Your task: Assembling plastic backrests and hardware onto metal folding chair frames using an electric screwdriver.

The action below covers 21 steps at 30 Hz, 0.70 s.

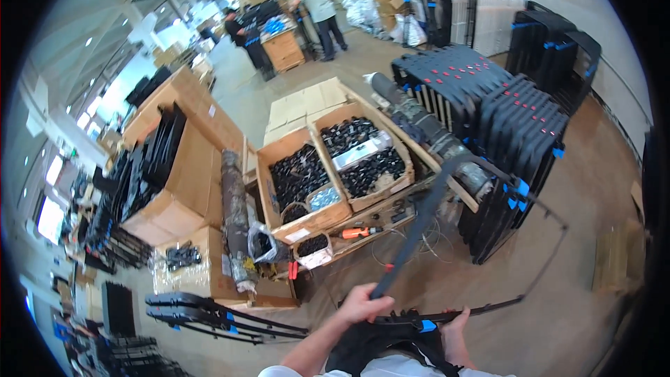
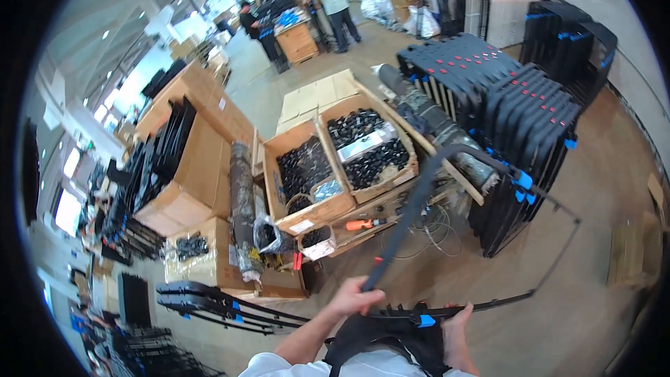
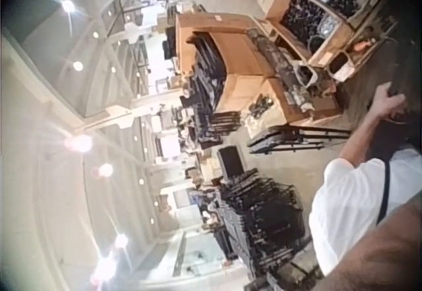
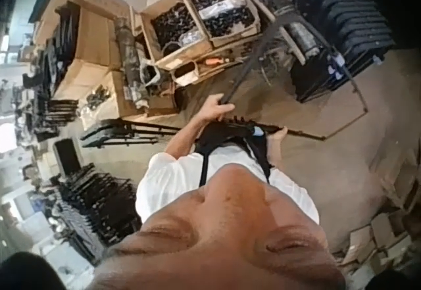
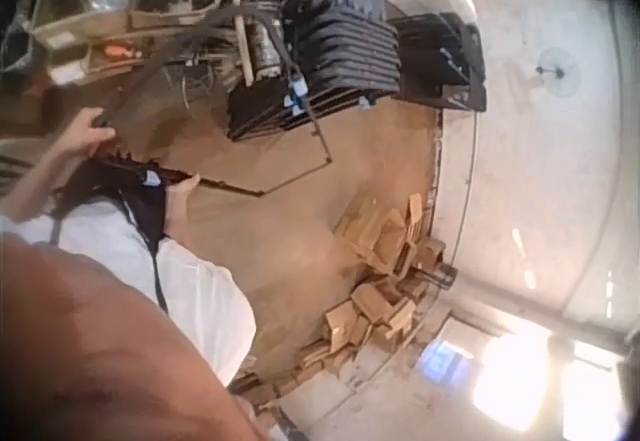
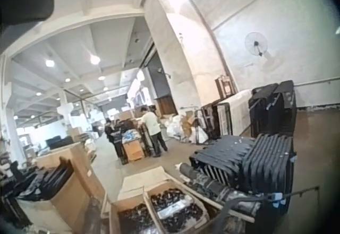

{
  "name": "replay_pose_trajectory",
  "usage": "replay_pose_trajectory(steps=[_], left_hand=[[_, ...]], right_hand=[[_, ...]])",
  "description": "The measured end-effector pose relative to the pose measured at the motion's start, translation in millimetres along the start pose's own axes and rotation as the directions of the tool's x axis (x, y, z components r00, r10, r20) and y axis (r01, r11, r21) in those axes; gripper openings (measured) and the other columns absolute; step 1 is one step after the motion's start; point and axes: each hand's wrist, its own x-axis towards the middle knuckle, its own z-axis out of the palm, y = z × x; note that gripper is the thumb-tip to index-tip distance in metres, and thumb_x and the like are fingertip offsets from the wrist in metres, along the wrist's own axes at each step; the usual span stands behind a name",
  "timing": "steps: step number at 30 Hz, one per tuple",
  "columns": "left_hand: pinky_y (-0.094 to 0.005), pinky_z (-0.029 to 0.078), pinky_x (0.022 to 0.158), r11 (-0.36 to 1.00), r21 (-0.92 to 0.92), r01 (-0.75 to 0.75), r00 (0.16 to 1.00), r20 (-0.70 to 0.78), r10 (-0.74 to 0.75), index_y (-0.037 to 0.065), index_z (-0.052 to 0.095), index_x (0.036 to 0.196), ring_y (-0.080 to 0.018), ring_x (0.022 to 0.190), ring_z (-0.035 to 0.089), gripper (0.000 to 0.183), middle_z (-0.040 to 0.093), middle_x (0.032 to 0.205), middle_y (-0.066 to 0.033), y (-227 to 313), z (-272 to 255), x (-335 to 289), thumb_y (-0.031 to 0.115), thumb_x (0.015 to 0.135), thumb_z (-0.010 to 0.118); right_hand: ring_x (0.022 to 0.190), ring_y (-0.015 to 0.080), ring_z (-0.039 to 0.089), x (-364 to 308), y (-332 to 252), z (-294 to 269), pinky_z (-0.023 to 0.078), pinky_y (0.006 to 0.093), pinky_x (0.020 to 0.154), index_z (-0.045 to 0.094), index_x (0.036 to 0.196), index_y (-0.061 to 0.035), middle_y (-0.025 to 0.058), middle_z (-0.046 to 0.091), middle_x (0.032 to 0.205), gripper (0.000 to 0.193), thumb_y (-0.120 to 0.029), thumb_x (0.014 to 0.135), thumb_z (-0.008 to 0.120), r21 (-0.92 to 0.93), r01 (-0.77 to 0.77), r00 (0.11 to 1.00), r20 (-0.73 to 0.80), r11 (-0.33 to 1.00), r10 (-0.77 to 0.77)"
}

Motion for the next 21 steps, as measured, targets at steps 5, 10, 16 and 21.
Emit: replay_pose_trajectory(steps=[5,10,16,21], left_hand=[[-0.024,0.037,0.046,0.888,-0.32,-0.329,0.846,-0.518,0.126,0.008,0.067,0.092,-0.0053,0.05,0.05,0.02,0.057,0.064,0.0054,-51,-119,-26,0.024,0.1,0.075],[-0.0238,0.037,0.049,0.938,-0.087,-0.337,0.432,-0.899,0.071,0.008,0.067,0.089,-0.0034,0.055,0.05,0.022,0.055,0.066,0.0067,-73,-240,-41,0.025,0.103,0.069],[-0.0245,0.034,0.043,0.953,-0.105,-0.286,0.329,-0.944,-0.006,0.012,0.06,0.084,-0.0042,0.049,0.045,0.024,0.05,0.063,0.0067,-151,-406,-82,0.023,0.104,0.066],[-0.0322,0.043,0.055,0.984,-0.07,-0.161,0.297,-0.955,-0.019,0.004,0.064,0.088,-0.0113,0.058,0.052,0.024,0.058,0.068,-0.0002,-178,-472,-75,0.024,0.102,0.065]], right_hand=[[0.086,0.018,0.065,-119,-93,53,0.057,0.0336,0.077,0.06,0.105,-0.0139,0.0044,0.065,0.09,0.032,-0.045,0.102,0.059,-0.046,0.523,0.813,0.326,0.851,-0.483],[0.078,0.0108,0.057,-190,-219,145,0.046,0.0294,0.071,0.062,0.102,-0.0143,-0.0033,0.06,0.087,0.022,-0.035,0.109,0.057,0.062,0.833,0.473,0.437,0.55,-0.765],[0.084,0.0189,0.065,-219,-121,336,0.053,0.0363,0.079,0.065,0.102,-0.0073,0.0017,0.063,0.09,0.02,-0.027,0.104,0.07,-0.14,0.808,0.468,0.743,0.572,-0.478],[0.081,0.0219,0.07,-193,-62,431,0.057,0.0389,0.07,0.063,0.091,-0.009,0.0049,0.064,0.085,0.019,-0.026,0.098,0.068,-0.332,0.786,0.545,0.771,0.522,-0.33]])
